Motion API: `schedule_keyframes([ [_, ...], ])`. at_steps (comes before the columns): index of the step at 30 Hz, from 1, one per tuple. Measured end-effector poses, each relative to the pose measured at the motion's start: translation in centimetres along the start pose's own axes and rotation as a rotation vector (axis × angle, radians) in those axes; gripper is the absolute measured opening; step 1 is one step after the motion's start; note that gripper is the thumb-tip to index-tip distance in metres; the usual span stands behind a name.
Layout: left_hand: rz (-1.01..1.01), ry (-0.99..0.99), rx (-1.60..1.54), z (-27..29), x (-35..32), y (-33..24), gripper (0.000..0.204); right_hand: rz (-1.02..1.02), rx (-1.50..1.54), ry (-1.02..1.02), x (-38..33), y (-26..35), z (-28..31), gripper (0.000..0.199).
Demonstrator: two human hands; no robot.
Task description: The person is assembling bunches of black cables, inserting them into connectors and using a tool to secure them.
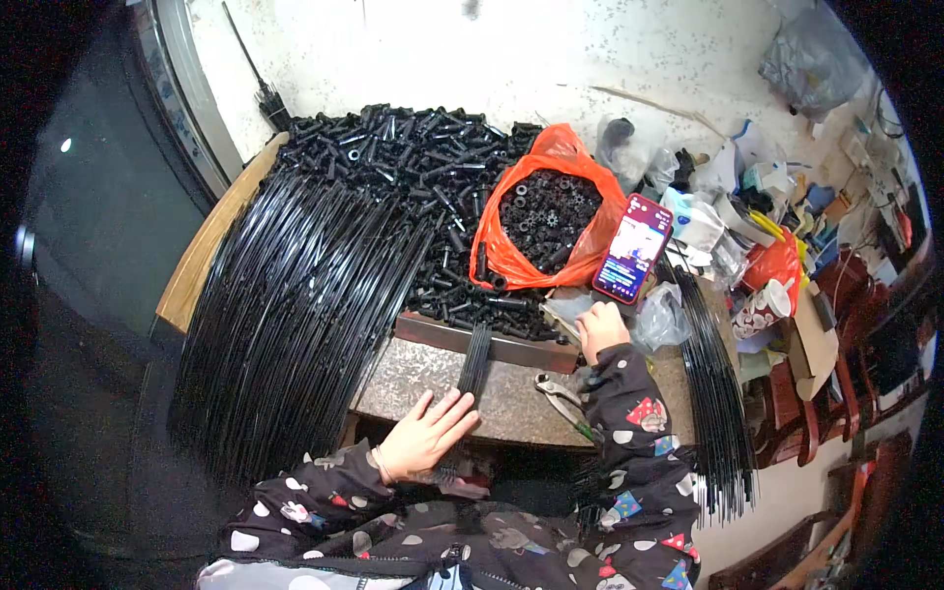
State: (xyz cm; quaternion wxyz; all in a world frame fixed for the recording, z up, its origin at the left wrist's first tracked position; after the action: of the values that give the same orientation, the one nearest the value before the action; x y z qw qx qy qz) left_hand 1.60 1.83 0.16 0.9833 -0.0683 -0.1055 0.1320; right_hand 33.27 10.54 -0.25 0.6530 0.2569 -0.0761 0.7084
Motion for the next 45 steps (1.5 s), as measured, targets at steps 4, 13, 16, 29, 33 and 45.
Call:
schedule_keyframes([
  [4, 0.015, 0.005, -0.037, 0.4, 0.5, 0.2, 0.076, 0.038, -0.073, -0.016, 1.0, 0.1, 1.1, 0.008],
  [13, 0.026, 0.055, -0.077, -0.2, 0.7, 0.4, 0.085, -1.113, 1.435, 0.793, -3.9, 10.6, -4.3, 0.011],
  [16, 0.036, 0.054, -0.09, -0.2, 0.6, 0.5, 0.086, -0.953, 2.009, 0.577, -2.6, 11.5, -4.2, 0.008],
  [29, 0.049, 0.008, -0.108, 0.1, 0.5, 0.4, 0.086, 0.288, 0.319, 0.256, -2.0, 12.0, -1.6, 0.027],
  [33, 0.039, 0.006, -0.079, -0.2, 0.3, 0.3, 0.085, -0.168, 0.775, 0.284, -3.2, 12.1, -2.1, 0.014],
  [45, 0.05, 0.01, -0.057, -0.1, 0.5, -0.1, 0.089, -0.309, 0.774, -0.228, -0.6, 9.6, -1.8, 0.023],
])
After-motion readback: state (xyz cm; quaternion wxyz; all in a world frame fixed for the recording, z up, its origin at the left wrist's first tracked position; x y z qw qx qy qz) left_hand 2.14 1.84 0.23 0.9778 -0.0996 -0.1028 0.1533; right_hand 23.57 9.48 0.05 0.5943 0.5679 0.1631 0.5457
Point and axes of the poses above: each hand's wrist, its own x-axis towards the middle knuckle, its own z-axis out of the back of the hand, y = z × x, the point moved 2 cm from there along x, towards the middle knuckle, and after that the axes turned 12 degrees about -z, right-handed, at the moved point
